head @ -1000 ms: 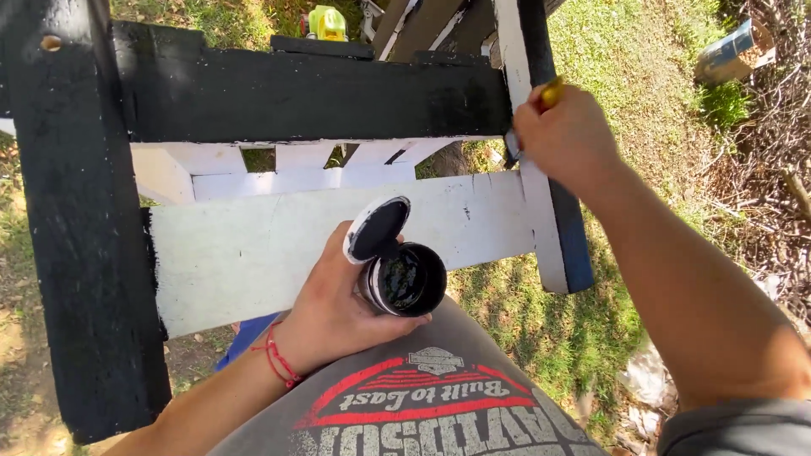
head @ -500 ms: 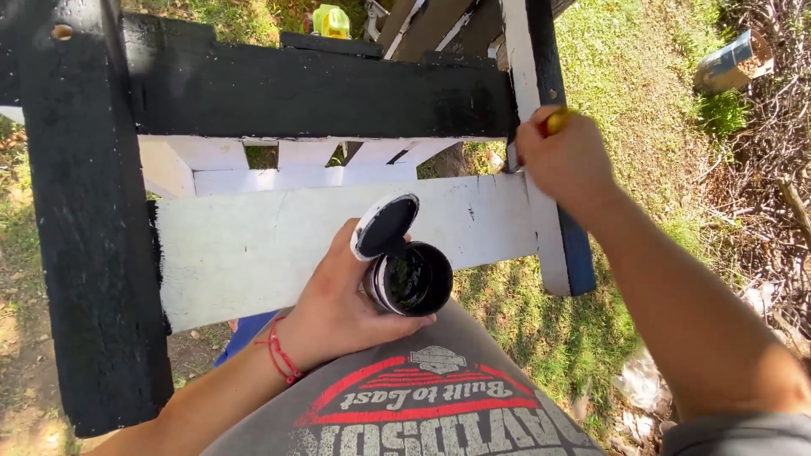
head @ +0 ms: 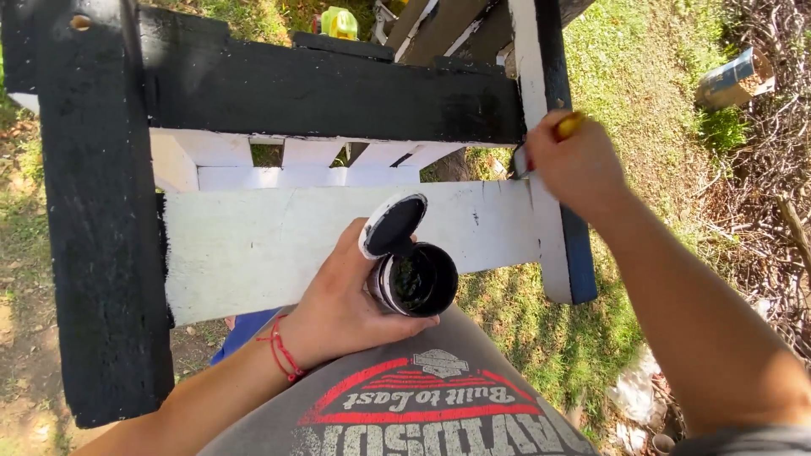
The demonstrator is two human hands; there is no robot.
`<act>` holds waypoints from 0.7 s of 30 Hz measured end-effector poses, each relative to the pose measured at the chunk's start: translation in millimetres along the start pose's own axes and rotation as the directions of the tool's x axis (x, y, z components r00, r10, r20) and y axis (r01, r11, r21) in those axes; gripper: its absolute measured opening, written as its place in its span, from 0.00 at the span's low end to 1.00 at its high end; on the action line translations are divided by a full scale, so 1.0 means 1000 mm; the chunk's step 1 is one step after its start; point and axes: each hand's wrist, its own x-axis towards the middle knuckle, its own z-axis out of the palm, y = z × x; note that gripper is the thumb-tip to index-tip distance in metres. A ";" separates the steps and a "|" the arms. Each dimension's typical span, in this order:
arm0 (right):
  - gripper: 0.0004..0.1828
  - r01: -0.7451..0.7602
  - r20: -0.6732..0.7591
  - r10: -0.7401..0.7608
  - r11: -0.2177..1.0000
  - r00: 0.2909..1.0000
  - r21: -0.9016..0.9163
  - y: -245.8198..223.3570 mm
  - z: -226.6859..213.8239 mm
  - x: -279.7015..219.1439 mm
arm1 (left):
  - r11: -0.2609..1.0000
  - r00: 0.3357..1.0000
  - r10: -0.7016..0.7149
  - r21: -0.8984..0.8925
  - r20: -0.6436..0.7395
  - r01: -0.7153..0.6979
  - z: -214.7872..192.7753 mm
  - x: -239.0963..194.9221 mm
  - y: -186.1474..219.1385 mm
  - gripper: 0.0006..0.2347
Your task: The person paints a white wooden structure black using a paintbrush and a small container of black paint. They repeatedly dip the brush into the paint and apply it to the horizontal and vertical slats of the structure.
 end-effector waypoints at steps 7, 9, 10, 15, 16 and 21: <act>0.13 0.383 -0.264 -0.365 0.923 0.893 0.018 0.013 -0.006 0.027 | 1.000 1.000 -0.018 0.019 0.008 0.018 0.001 0.000 0.002 0.33; 0.13 0.407 -0.231 -0.414 0.910 0.881 -0.080 0.027 0.005 0.032 | 1.000 1.000 -0.008 0.009 0.012 0.008 0.002 0.000 0.002 0.33; 0.14 0.454 -0.179 -0.482 0.873 0.858 -0.178 0.029 0.011 0.039 | 1.000 1.000 -0.004 0.004 -0.012 0.004 0.002 0.000 0.002 0.34; 0.13 0.059 -0.025 -0.060 0.998 0.998 -0.037 -0.005 -0.005 0.024 | 1.000 1.000 0.010 0.011 -0.010 -0.010 0.000 -0.002 0.002 0.33; 0.15 -0.086 0.012 0.087 0.995 0.996 -0.044 -0.011 -0.014 0.023 | 0.999 0.999 0.037 0.018 -0.010 -0.037 0.001 0.000 0.001 0.33; 0.10 -0.096 -0.039 0.094 0.994 0.995 -0.060 -0.035 -0.035 0.028 | 0.999 1.000 0.024 0.024 -0.014 -0.024 0.002 -0.001 0.001 0.33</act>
